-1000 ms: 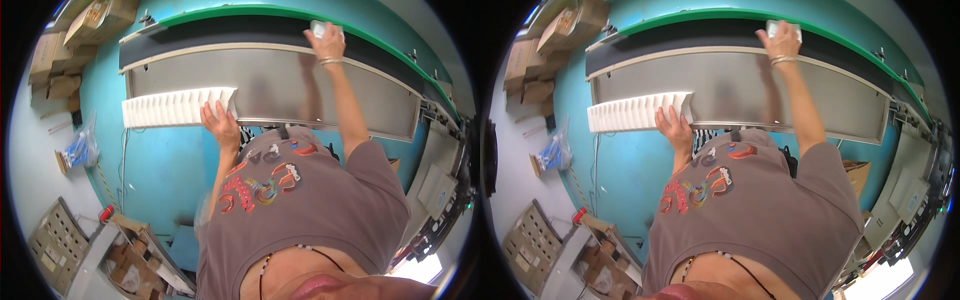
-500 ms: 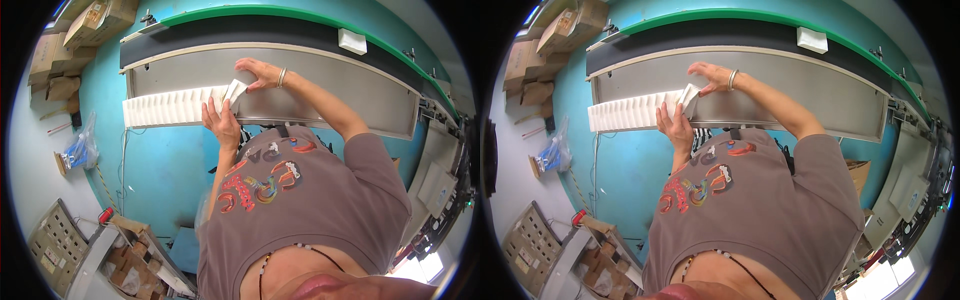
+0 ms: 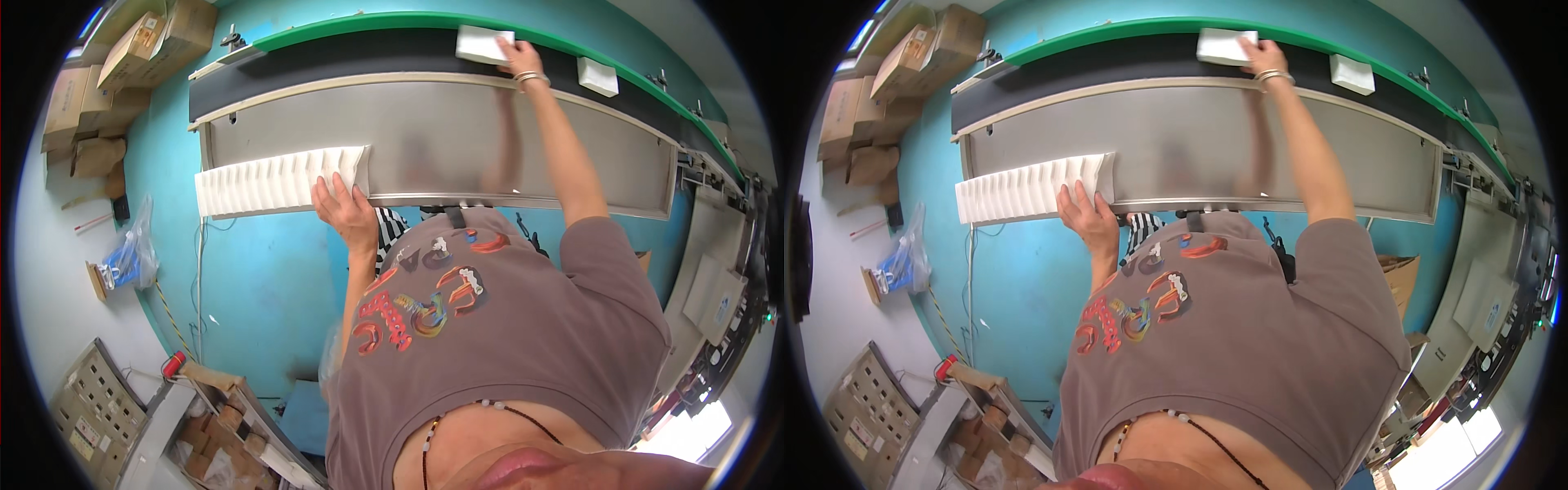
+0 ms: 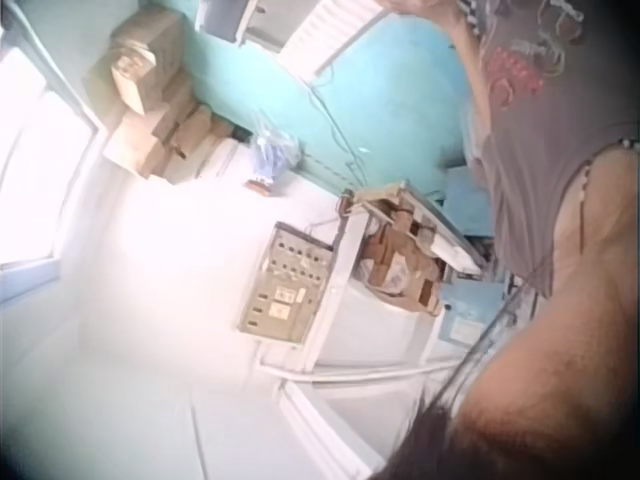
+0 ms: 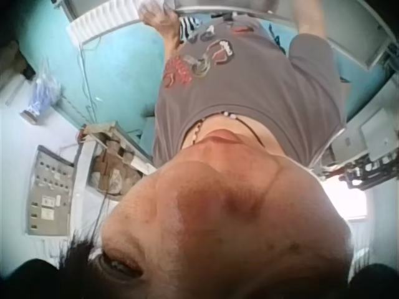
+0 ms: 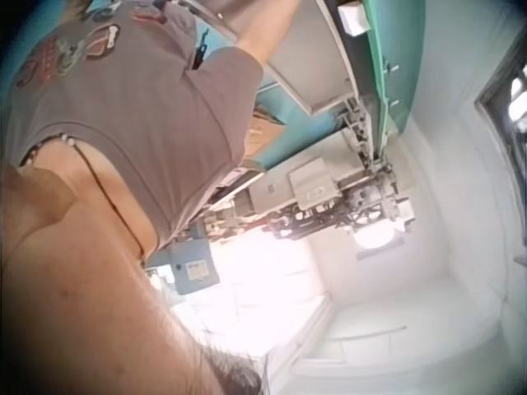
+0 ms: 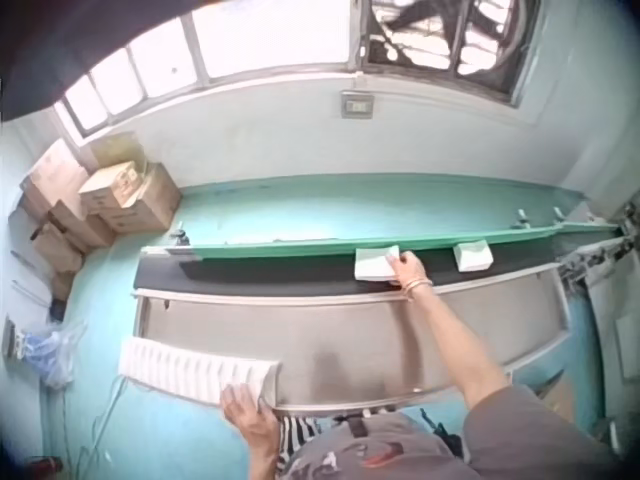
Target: The person collects stacks of folded tissues from a machine, separates them into individual packets by hand to place onto a conveyor belt, and presses buttons on the control panel.
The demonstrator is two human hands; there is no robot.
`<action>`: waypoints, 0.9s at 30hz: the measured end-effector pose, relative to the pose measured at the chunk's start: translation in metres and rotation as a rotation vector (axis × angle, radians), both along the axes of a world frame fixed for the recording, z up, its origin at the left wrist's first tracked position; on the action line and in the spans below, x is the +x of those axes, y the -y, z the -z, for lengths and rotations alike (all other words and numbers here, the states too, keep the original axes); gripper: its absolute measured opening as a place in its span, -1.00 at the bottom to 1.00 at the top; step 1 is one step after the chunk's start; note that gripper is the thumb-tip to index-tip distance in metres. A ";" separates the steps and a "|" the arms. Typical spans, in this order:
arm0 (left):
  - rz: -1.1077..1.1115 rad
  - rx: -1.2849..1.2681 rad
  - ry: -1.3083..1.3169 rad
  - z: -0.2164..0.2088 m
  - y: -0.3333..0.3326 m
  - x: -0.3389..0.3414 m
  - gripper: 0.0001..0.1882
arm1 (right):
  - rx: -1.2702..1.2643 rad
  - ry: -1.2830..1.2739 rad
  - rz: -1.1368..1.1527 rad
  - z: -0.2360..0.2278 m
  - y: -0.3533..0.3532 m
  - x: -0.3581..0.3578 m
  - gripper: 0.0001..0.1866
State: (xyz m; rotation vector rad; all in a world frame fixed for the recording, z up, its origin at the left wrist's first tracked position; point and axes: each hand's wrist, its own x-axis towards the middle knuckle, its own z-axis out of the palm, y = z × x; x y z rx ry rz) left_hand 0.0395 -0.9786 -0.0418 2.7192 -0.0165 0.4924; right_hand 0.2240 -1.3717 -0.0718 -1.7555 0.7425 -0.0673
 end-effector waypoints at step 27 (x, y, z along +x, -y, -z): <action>-0.022 -0.012 0.048 -0.004 -0.016 0.007 -0.58 | -1.114 -0.180 0.025 -0.018 -0.070 0.009 -0.26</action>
